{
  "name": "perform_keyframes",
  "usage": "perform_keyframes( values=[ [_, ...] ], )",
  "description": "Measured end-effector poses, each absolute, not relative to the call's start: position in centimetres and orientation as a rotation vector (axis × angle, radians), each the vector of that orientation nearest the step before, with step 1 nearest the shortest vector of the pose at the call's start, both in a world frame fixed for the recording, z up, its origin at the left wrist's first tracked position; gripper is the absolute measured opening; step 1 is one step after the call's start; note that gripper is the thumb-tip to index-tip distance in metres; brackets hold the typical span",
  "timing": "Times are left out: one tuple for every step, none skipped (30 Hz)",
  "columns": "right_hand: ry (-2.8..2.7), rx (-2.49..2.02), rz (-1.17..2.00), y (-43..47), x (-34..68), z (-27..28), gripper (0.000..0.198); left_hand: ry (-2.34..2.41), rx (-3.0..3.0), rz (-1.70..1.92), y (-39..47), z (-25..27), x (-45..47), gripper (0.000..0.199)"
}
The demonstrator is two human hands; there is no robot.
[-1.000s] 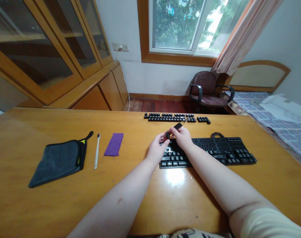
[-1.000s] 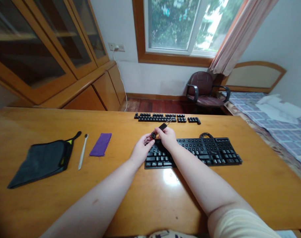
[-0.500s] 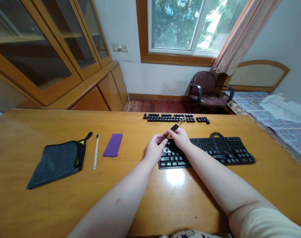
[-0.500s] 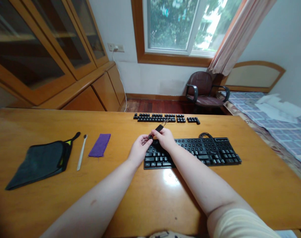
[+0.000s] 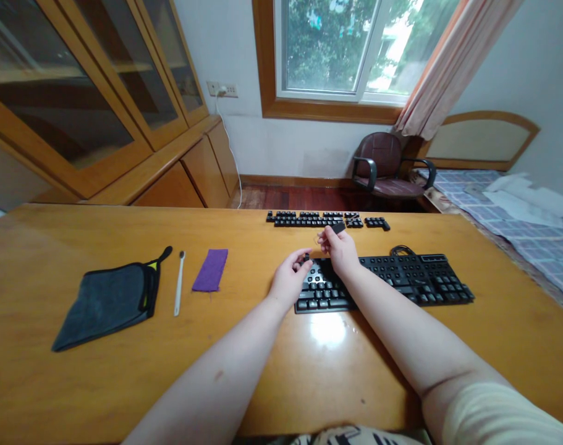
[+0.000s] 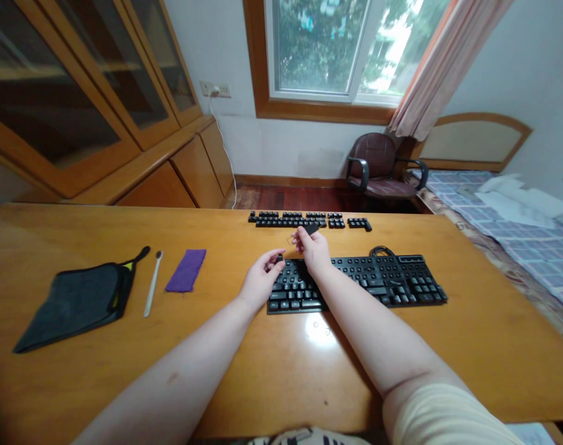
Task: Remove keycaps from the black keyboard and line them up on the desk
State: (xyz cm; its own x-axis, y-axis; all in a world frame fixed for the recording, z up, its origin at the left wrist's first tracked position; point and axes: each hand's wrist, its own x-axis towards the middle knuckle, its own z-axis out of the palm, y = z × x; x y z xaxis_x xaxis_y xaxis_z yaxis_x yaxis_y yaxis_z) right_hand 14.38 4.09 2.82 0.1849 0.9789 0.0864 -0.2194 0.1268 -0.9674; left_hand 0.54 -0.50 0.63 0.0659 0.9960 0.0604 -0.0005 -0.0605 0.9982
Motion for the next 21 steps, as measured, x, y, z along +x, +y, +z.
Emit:
perform_keyframes(
  values=[
    [-0.951,-1.043,1.075,4.2,14.5,2.8,0.040,1.165,1.323,1.210,-0.7,0.7,0.5,0.024],
    [-0.948,-1.047,1.049,4.2,14.5,2.8,0.040,1.188,1.341,1.217,-0.9,0.9,0.5,0.021],
    [-0.952,-1.053,1.028,4.2,14.6,2.9,0.040,1.204,1.348,1.222,-1.1,1.2,0.5,0.019],
    [-0.962,-1.060,1.011,4.2,14.6,2.9,0.041,1.215,1.356,1.224,-1.2,1.6,0.5,0.017],
    [-0.974,-1.066,0.999,4.1,14.6,2.9,0.041,1.225,1.373,1.218,-1.3,2.0,0.5,0.017],
    [-0.983,-1.070,0.989,4.1,14.6,2.9,0.041,1.232,1.396,1.206,-1.3,2.4,0.5,0.016],
    [-0.992,-1.072,0.980,4.0,14.6,2.9,0.041,1.241,1.429,1.183,-1.2,2.9,0.3,0.017],
    [-0.999,-1.073,0.976,4.0,14.6,2.9,0.041,1.257,1.466,1.156,-0.9,3.3,-0.1,0.018],
    [-1.001,-1.074,0.975,3.9,14.6,2.8,0.041,1.285,1.503,1.128,-0.3,3.7,-0.6,0.019],
    [-1.002,-1.075,0.977,3.9,14.6,2.8,0.041,1.342,1.575,1.072,0.4,4.1,-1.3,0.019],
    [-1.005,-1.076,0.981,3.9,14.5,2.8,0.041,1.410,1.652,1.009,1.4,4.4,-2.1,0.019],
    [-1.009,-1.078,0.986,3.9,14.5,2.7,0.040,1.453,1.698,0.970,2.5,4.5,-3.0,0.018],
    [-1.017,-1.080,0.992,4.0,14.5,2.7,0.040,1.493,1.739,0.934,3.7,4.6,-3.9,0.019],
    [-1.024,-1.080,0.996,4.0,14.4,2.6,0.040,1.538,1.771,0.904,4.9,4.5,-4.7,0.019],
    [-1.030,-1.082,1.001,4.0,14.4,2.5,0.040,1.586,1.795,0.885,6.2,4.3,-5.5,0.018],
    [-1.033,-1.085,1.004,4.0,14.3,2.5,0.040,1.639,1.812,0.872,7.4,4.0,-6.1,0.017],
    [-1.031,-1.089,1.007,4.0,14.3,2.5,0.041,1.690,1.822,0.864,8.6,3.6,-6.5,0.015],
    [-1.025,-1.093,1.009,4.0,14.2,2.5,0.041,1.736,1.825,0.855,9.6,3.1,-6.8,0.013],
    [-1.018,-1.096,1.012,4.0,14.2,2.5,0.042,1.783,1.821,0.848,10.5,2.6,-7.0,0.012],
    [-1.013,-1.097,1.014,4.0,14.2,2.6,0.043,1.836,1.808,0.842,11.3,2.1,-7.2,0.013],
    [-1.009,-1.099,1.015,4.0,14.2,2.6,0.043,1.880,1.797,0.838,11.9,1.6,-7.3,0.015]
  ],
)
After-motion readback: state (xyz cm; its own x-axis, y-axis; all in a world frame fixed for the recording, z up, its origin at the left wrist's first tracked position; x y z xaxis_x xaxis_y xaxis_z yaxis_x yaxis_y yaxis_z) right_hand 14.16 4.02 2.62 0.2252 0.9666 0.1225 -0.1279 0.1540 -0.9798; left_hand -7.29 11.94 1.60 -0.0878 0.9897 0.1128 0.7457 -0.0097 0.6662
